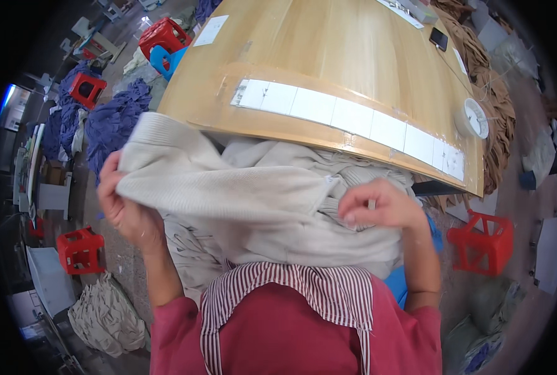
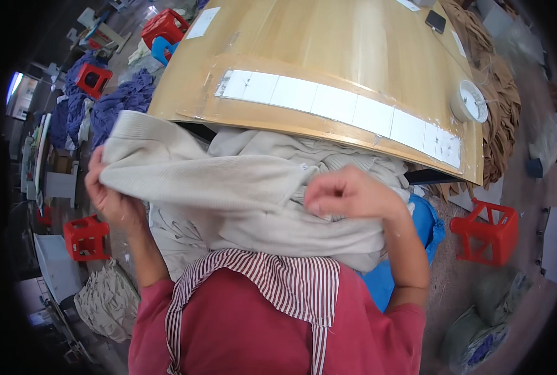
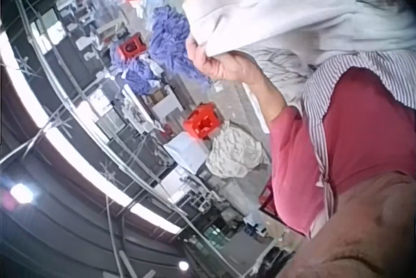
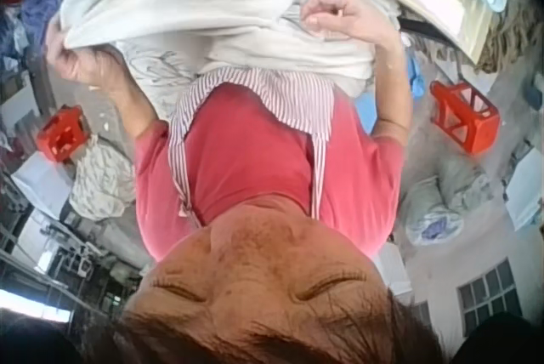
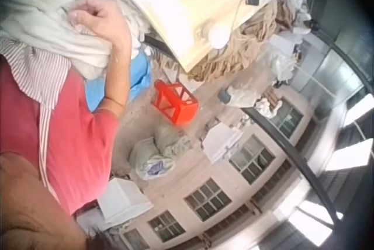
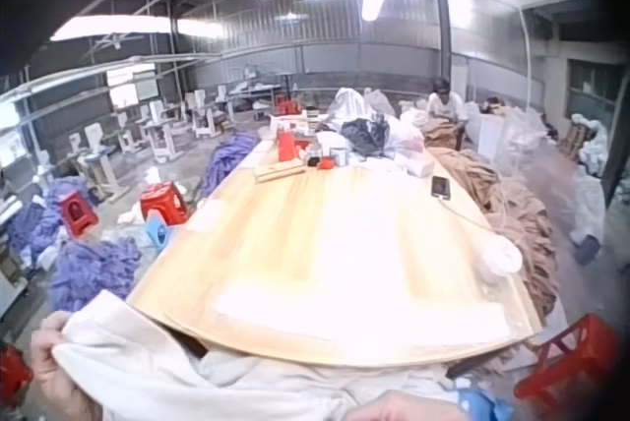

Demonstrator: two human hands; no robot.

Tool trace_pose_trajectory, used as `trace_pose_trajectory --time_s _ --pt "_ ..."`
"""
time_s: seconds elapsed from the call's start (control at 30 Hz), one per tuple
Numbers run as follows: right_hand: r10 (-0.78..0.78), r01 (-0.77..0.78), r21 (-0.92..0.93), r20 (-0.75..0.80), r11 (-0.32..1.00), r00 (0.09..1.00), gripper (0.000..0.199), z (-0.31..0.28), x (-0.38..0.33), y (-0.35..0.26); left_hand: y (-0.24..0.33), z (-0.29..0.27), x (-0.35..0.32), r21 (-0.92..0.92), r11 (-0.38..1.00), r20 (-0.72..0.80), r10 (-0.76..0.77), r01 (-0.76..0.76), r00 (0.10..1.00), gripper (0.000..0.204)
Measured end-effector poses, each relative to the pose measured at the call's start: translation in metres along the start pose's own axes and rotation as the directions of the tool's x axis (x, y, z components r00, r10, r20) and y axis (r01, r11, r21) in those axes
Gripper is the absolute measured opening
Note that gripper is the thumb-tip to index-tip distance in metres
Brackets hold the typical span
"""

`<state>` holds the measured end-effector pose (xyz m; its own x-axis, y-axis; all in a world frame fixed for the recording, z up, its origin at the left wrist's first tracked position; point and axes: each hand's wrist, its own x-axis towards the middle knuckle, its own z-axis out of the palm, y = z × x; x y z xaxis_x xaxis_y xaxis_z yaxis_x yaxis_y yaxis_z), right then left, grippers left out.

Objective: Applying glue to the edges of knit sweaters on a production table.

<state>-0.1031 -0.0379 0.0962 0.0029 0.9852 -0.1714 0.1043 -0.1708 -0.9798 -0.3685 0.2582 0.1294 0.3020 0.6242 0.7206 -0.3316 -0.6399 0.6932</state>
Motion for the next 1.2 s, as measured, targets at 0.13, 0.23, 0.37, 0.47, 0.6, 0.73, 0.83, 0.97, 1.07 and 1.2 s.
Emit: trace_pose_trajectory --time_s 0.13,0.23,0.37,0.47,0.6,0.73,0.83,0.97,1.07,1.2 --pt "-0.249 0.22 -0.179 -0.157 0.959 0.956 0.047 -0.02 0.068 -0.019 0.056 0.017 0.007 0.024 0.992 -0.074 0.122 -0.12 0.99 0.017" --pt "-0.169 0.176 -0.117 0.061 0.977 0.984 0.061 0.002 0.115 -0.007 0.054 0.031 0.004 -0.204 0.976 0.002 0.073 -0.071 0.997 0.012" --pt "-0.278 0.295 -0.047 0.224 0.954 0.934 0.037 0.052 0.134 -0.029 0.028 0.023 -0.005 -0.517 0.831 0.118 -0.168 0.205 0.979 0.007" --pt "-0.238 0.225 0.163 0.065 0.961 0.969 0.025 0.055 0.134 -0.024 0.004 0.012 -0.01 -0.606 0.695 0.194 -0.342 0.386 0.919 0.004" --pt "-0.054 0.178 0.633 -0.21 0.753 0.976 0.029 0.02 0.128 -0.015 -0.026 0.014 -0.011 -0.581 0.671 0.372 -0.285 0.461 0.884 0.009" --pt "-0.044 0.188 0.712 -0.215 0.676 0.976 0.031 0.013 0.129 -0.021 -0.038 0.017 -0.008 -0.552 0.605 0.576 -0.221 0.574 0.787 0.016" --pt "-0.043 0.19 0.719 -0.218 0.669 0.975 0.032 0.012 0.126 -0.029 -0.044 0.024 0.0 -0.531 0.347 0.739 -0.258 0.773 0.623 0.041" --pt "-0.205 0.315 0.414 -0.288 0.854 0.935 0.026 -0.008 0.096 -0.082 -0.033 0.039 0.017 0.034 0.566 0.829 -0.476 0.824 0.293 0.066" --pt "-0.258 0.305 0.124 -0.298 0.944 0.919 0.021 -0.05 0.069 -0.122 -0.034 0.03 0.036 0.277 0.607 0.761 -0.612 0.745 0.216 0.029" --pt "-0.213 0.117 -0.271 -0.359 0.955 0.909 0.028 -0.074 0.048 -0.126 -0.056 0.023 0.046 0.191 0.582 0.731 -0.622 0.79 0.281 0.019"
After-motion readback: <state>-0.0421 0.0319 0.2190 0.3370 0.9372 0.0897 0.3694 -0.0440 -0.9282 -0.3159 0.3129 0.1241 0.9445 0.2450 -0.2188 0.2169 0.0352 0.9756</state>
